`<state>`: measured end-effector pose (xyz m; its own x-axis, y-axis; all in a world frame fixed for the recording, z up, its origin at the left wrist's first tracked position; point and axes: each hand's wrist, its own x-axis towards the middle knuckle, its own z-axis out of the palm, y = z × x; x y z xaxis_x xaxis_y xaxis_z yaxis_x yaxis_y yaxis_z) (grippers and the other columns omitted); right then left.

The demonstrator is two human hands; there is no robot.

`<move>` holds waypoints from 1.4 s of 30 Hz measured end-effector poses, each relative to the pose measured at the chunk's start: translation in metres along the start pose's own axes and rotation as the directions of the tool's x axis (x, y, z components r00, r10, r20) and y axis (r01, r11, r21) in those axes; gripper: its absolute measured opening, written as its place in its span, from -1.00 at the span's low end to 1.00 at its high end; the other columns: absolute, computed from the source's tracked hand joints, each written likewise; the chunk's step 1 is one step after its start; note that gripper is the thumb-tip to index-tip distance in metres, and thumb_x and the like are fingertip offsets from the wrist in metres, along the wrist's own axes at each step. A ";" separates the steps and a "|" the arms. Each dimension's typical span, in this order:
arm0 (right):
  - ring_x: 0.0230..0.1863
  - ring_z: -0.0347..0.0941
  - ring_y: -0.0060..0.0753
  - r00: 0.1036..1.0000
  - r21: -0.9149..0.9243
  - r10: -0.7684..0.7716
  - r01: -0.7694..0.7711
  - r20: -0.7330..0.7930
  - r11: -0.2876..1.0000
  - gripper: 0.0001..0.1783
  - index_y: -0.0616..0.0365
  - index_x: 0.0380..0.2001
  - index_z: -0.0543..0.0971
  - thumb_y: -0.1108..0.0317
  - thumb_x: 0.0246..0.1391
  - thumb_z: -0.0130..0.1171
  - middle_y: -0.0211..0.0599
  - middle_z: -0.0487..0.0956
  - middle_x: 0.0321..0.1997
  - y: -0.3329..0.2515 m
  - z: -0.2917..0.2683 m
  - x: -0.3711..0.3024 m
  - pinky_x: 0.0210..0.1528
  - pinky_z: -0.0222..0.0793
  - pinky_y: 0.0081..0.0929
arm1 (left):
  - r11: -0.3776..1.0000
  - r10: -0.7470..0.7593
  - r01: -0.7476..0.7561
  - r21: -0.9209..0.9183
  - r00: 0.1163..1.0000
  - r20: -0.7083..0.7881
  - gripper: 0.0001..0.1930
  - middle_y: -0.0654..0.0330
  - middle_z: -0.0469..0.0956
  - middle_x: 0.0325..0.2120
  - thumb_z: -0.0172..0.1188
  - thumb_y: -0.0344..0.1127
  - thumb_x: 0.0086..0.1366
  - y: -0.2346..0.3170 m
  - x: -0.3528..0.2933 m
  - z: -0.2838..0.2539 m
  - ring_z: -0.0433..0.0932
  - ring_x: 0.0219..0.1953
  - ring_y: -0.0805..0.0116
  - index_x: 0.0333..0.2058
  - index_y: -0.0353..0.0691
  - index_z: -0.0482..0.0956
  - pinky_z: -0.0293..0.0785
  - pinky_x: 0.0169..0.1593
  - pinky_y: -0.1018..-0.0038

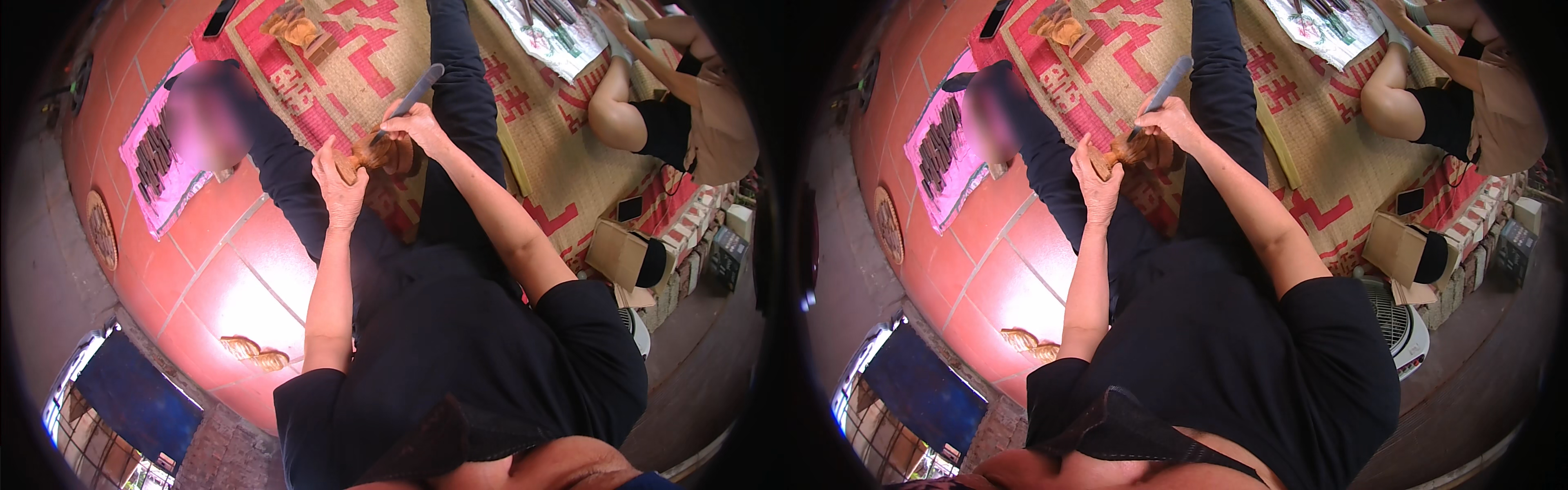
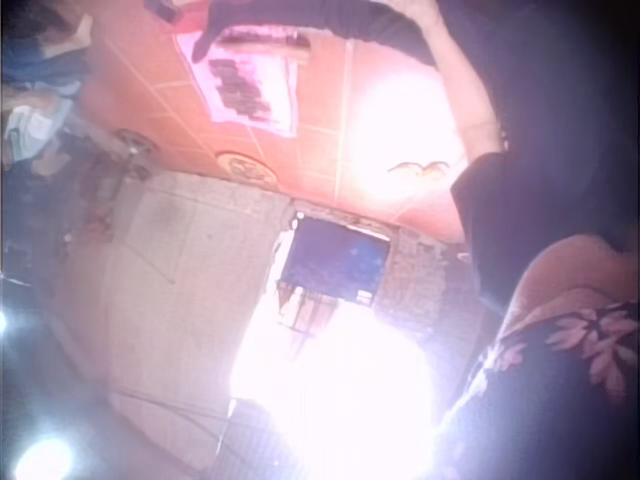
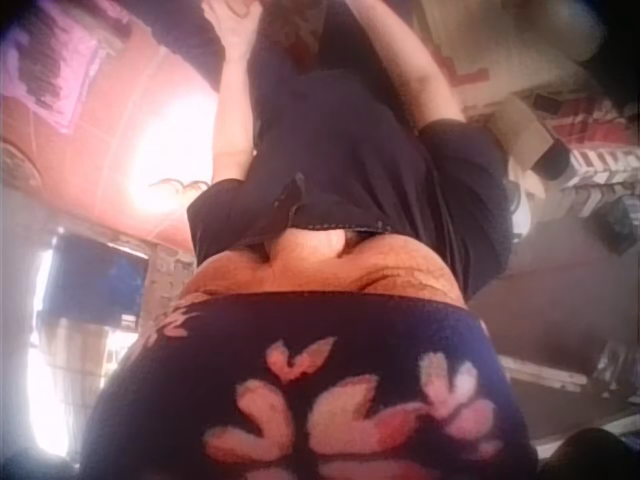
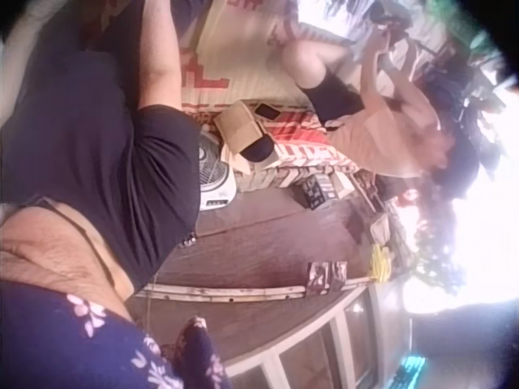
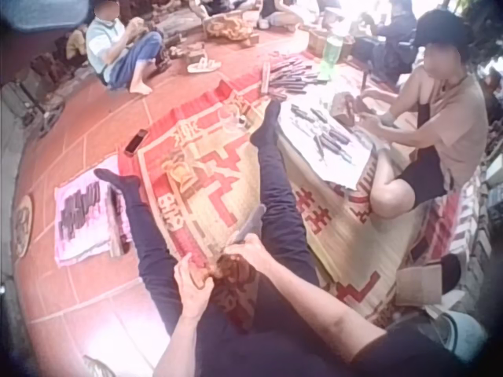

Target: The person sits on a mat and carves a small piece of wood using a knife. They hold the wood in their left hand and use the knife in their right hand to shape it, occasionally rotating the piece. The carved wood remains in their hands during the clip.

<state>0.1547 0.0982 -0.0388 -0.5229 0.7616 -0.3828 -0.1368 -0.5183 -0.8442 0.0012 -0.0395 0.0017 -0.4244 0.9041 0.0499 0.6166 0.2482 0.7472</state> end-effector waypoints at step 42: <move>-0.22 0.55 -0.34 0.991 -0.017 0.110 -0.112 -0.081 0.994 -0.69 0.36 -0.30 0.65 0.40 -0.17 0.32 -0.19 0.65 -0.31 0.026 -0.016 0.008 -0.06 0.37 -0.48 | 0.999 0.031 -0.031 0.022 0.999 0.006 -0.19 0.04 0.28 0.03 0.28 -0.49 -0.10 0.009 -0.003 0.001 0.27 0.12 0.03 0.22 -0.12 0.25 0.21 0.25 0.21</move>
<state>0.1604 0.0968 -0.0699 -0.4647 0.7289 -0.5028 -0.0631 -0.5936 -0.8023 0.0088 -0.0398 0.0075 -0.4008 0.9136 0.0688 0.6439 0.2275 0.7305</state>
